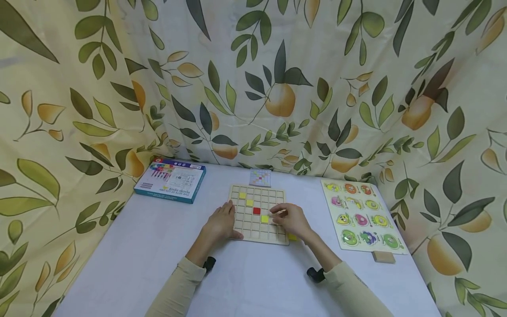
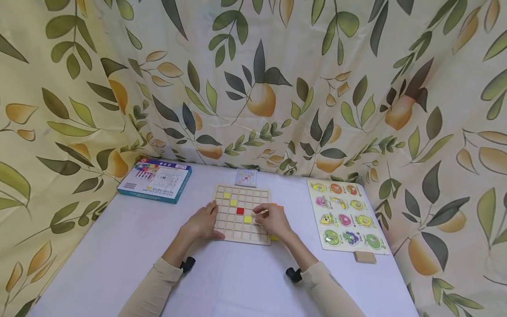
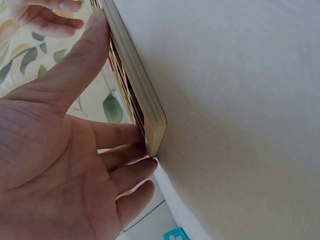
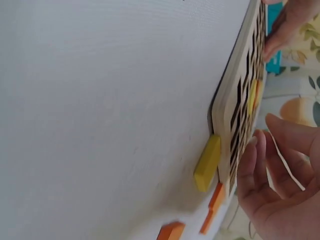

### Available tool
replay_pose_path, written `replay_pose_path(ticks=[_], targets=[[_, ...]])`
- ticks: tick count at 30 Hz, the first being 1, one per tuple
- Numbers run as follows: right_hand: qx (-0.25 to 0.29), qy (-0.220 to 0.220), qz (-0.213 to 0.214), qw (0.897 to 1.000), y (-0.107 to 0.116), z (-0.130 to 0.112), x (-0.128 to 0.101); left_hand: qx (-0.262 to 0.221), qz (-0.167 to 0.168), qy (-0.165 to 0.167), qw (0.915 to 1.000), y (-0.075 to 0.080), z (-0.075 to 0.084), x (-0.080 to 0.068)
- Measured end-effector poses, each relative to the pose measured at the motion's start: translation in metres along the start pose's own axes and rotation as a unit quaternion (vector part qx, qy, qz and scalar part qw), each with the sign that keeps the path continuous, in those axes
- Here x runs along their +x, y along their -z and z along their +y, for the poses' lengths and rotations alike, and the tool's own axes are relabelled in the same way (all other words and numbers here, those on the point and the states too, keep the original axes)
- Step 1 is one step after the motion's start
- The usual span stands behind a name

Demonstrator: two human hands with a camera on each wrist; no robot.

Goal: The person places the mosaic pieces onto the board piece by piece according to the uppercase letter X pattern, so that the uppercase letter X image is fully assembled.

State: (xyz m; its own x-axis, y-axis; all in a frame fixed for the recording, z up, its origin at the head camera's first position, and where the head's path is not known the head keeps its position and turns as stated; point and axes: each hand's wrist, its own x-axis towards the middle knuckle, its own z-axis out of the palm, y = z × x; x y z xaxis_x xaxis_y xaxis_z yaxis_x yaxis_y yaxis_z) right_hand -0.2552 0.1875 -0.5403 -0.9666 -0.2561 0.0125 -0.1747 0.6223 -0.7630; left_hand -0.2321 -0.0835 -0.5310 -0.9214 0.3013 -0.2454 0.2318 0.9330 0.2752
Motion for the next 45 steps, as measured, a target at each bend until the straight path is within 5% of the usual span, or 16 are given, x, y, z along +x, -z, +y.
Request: replay_pose_path(ticks=[9,22,38,45], targets=[[-0.019,0.008,0.012,1.000,0.019,0.009,-0.022,0.003,-0.002,0.007,1.0000,-0.001,-0.002,0.000],[-0.078,-0.023,-0.026,0.996,0.033,0.036,-0.048,-0.009,-0.009,0.003,0.9999,-0.005,0.000,-0.003],[-0.124,0.019,-0.064,0.990,0.041,0.036,-0.050,-0.002,0.002,0.002,1.0000,-0.004,0.002,-0.003],[-0.099,0.022,-0.049,0.994,0.045,0.035,-0.047,-0.001,0.008,0.003,1.0000,-0.001,0.001,-0.003]])
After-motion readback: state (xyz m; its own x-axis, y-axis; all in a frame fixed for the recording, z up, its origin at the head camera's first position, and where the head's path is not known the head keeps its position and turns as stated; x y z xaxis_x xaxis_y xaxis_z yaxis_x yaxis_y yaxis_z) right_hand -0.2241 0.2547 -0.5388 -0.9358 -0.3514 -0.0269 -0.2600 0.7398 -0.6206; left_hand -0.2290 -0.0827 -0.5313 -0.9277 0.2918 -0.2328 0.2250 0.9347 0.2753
